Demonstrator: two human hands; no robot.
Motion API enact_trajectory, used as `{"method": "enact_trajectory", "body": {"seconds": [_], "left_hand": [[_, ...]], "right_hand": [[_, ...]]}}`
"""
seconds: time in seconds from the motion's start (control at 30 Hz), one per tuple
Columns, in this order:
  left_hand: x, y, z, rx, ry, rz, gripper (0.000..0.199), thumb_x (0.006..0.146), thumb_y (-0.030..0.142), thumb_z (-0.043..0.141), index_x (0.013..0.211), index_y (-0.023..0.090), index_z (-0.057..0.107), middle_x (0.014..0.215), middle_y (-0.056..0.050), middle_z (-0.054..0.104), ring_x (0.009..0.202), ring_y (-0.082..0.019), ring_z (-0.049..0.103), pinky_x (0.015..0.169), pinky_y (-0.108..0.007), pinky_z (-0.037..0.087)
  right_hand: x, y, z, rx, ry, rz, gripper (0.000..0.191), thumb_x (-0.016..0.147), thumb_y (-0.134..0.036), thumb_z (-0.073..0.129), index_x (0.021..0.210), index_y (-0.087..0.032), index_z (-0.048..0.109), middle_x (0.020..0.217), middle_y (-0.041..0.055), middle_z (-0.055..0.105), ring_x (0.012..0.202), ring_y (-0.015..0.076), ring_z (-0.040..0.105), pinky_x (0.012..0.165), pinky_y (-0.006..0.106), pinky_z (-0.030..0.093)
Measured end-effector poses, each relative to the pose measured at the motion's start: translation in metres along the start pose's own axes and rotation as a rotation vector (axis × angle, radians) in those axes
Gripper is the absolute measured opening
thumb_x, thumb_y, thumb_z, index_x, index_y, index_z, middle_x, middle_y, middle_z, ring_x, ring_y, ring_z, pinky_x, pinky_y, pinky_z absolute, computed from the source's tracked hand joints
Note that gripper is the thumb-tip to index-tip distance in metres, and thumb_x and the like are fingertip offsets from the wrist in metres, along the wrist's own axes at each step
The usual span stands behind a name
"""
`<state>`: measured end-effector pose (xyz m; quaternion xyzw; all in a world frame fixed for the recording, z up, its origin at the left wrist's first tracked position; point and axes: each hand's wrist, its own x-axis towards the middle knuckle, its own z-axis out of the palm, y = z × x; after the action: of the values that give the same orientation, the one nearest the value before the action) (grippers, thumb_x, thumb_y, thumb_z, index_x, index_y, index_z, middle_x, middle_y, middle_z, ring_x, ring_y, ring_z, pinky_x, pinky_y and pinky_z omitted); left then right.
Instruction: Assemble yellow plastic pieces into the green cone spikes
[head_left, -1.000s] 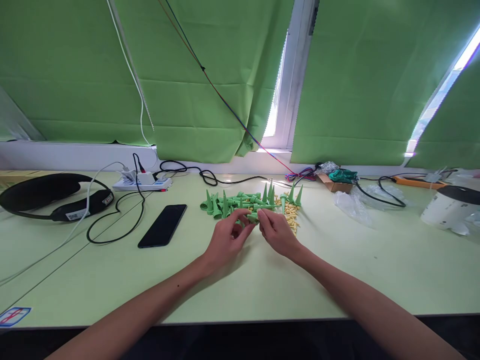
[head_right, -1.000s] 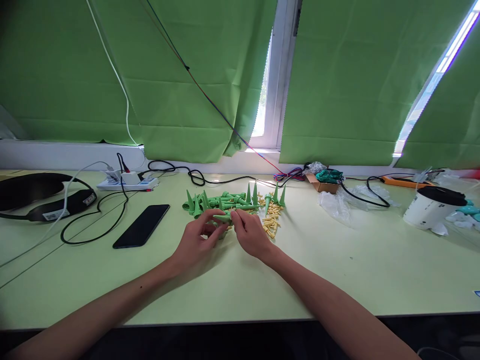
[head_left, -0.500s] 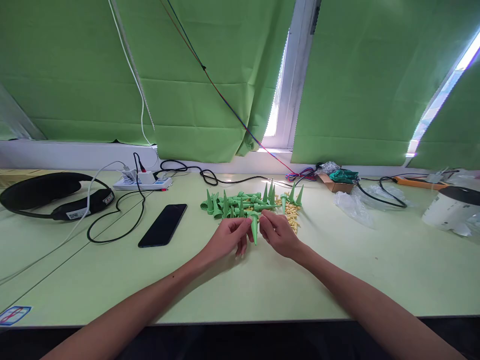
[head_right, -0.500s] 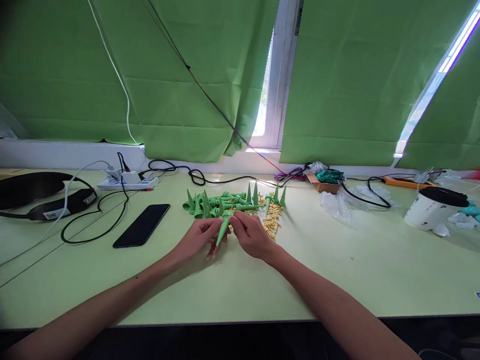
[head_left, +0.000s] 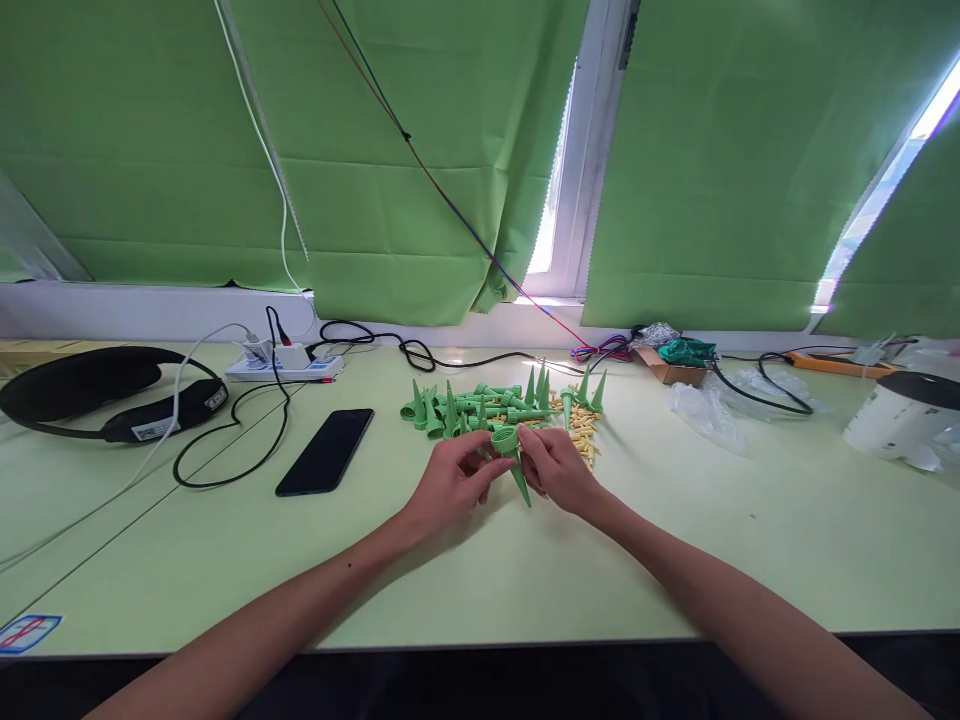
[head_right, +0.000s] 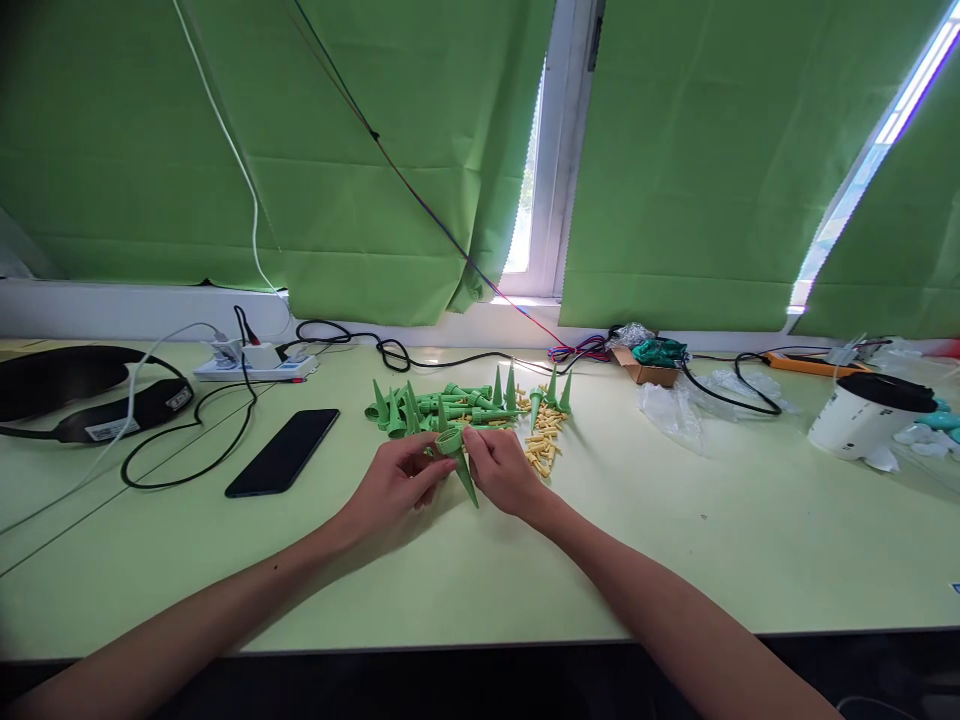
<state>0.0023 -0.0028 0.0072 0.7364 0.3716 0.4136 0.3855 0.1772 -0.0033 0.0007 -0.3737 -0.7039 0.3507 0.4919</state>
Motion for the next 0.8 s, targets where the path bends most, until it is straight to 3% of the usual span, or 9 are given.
{"method": "enact_trajectory", "body": {"seconds": [0.17,0.27,0.33,0.4,0.5,0.6,0.8], "left_hand": [[0.0011,0.0050,0.0018,0.046,0.066,0.024,0.021,0.086,0.038,0.065,0.092,0.017,0.066,0.064,0.002,0.059,0.045,-0.007,0.045,0.044,-0.021,0.037],[0.0013,0.0071,0.0037,-0.020,0.104,0.000,0.029,0.086,0.040,0.064,0.106,0.020,0.060,0.079,0.001,0.063,0.044,-0.006,0.046,0.043,-0.020,0.038],[0.0017,0.0067,0.0041,-0.082,0.113,-0.006,0.028,0.087,0.043,0.063,0.102,0.021,0.056,0.078,0.003,0.060,0.042,-0.005,0.047,0.040,-0.019,0.036],[0.0027,0.0056,0.0034,-0.160,0.056,-0.022,0.029,0.092,0.048,0.055,0.089,0.019,0.054,0.067,0.004,0.055,0.039,-0.005,0.046,0.038,-0.019,0.035],[0.0052,0.0035,0.0013,-0.314,-0.116,-0.119,0.046,0.095,0.055,0.043,0.074,0.016,0.054,0.060,0.002,0.053,0.038,-0.008,0.050,0.035,-0.020,0.036],[0.0072,0.0009,-0.0003,-0.469,-0.259,-0.238,0.048,0.093,0.056,0.048,0.073,0.013,0.058,0.064,-0.002,0.058,0.041,-0.011,0.057,0.034,-0.021,0.038],[0.0069,-0.0014,-0.0023,-0.666,-0.323,-0.305,0.038,0.091,0.046,0.058,0.077,0.011,0.062,0.070,-0.003,0.062,0.040,-0.008,0.055,0.032,-0.019,0.037]], "right_hand": [[0.0005,0.0000,0.0011,-0.048,0.018,-0.033,0.057,0.100,-0.058,0.035,0.055,-0.022,0.037,0.043,-0.0035,0.040,0.040,0.0096,0.037,0.043,0.025,0.031],[0.0010,-0.0009,0.0006,-0.059,0.063,-0.069,0.052,0.101,-0.056,0.034,0.062,-0.022,0.038,0.048,-0.0039,0.041,0.043,0.0099,0.039,0.044,0.025,0.032],[0.0015,-0.0010,-0.0006,-0.049,0.102,-0.087,0.050,0.101,-0.055,0.034,0.064,-0.022,0.037,0.051,-0.0040,0.041,0.045,0.0099,0.039,0.045,0.025,0.033],[0.0017,-0.0002,-0.0023,-0.050,0.117,-0.098,0.049,0.101,-0.055,0.033,0.065,-0.022,0.037,0.052,-0.0040,0.041,0.045,0.0099,0.040,0.046,0.025,0.033],[0.0010,0.0017,-0.0040,-0.078,0.062,-0.113,0.048,0.102,-0.053,0.033,0.066,-0.022,0.038,0.053,-0.0040,0.042,0.046,0.0100,0.040,0.047,0.025,0.032],[-0.0007,0.0020,-0.0042,-0.091,-0.027,-0.139,0.045,0.103,-0.050,0.034,0.068,-0.022,0.038,0.052,-0.0043,0.044,0.047,0.0100,0.040,0.048,0.025,0.033],[-0.0018,-0.0038,-0.0048,-0.028,-0.111,-0.158,0.044,0.103,-0.050,0.032,0.070,-0.022,0.039,0.052,-0.0048,0.046,0.047,0.0097,0.040,0.050,0.024,0.035]]}}
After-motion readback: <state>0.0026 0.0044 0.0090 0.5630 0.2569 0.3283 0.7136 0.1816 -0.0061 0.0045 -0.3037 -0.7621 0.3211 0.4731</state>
